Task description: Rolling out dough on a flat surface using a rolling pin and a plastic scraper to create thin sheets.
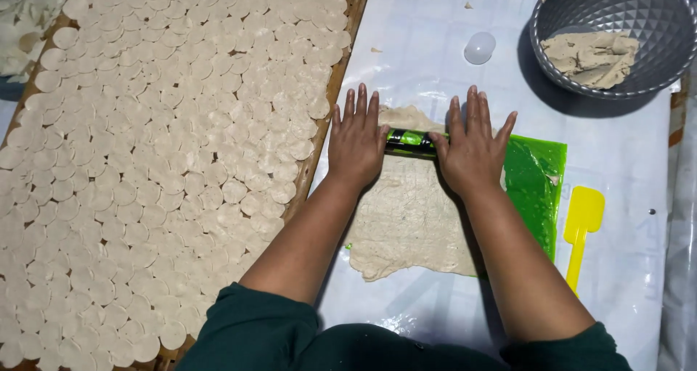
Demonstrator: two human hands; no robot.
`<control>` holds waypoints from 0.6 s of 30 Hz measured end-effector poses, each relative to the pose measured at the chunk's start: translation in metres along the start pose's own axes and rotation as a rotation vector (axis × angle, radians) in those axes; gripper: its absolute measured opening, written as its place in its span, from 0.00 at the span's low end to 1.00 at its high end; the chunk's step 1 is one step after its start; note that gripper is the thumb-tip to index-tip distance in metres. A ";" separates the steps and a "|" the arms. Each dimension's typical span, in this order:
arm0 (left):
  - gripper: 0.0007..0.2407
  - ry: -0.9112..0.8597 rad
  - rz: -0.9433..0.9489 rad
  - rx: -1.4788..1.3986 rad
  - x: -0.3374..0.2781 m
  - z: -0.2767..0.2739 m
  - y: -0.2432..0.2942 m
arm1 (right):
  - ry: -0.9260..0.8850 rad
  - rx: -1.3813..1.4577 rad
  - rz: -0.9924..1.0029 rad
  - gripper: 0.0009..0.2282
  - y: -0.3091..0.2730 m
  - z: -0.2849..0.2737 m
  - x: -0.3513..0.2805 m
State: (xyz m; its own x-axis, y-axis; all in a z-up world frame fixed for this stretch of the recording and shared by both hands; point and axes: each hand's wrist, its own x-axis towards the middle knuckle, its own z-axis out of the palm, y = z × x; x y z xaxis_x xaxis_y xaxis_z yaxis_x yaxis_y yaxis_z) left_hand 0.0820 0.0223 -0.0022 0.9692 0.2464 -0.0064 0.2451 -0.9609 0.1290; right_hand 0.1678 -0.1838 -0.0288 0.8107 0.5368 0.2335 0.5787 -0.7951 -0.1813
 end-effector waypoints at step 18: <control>0.28 -0.078 -0.053 -0.052 0.029 -0.007 0.003 | -0.224 0.009 0.092 0.31 -0.005 -0.017 0.032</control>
State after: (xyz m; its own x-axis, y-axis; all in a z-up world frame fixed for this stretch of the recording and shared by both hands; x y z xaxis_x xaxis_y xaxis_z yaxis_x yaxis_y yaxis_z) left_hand 0.1106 0.0274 0.0051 0.9543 0.2845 -0.0912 0.2967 -0.9383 0.1777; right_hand 0.1900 -0.1676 -0.0043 0.8588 0.5123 -0.0015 0.5015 -0.8414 -0.2012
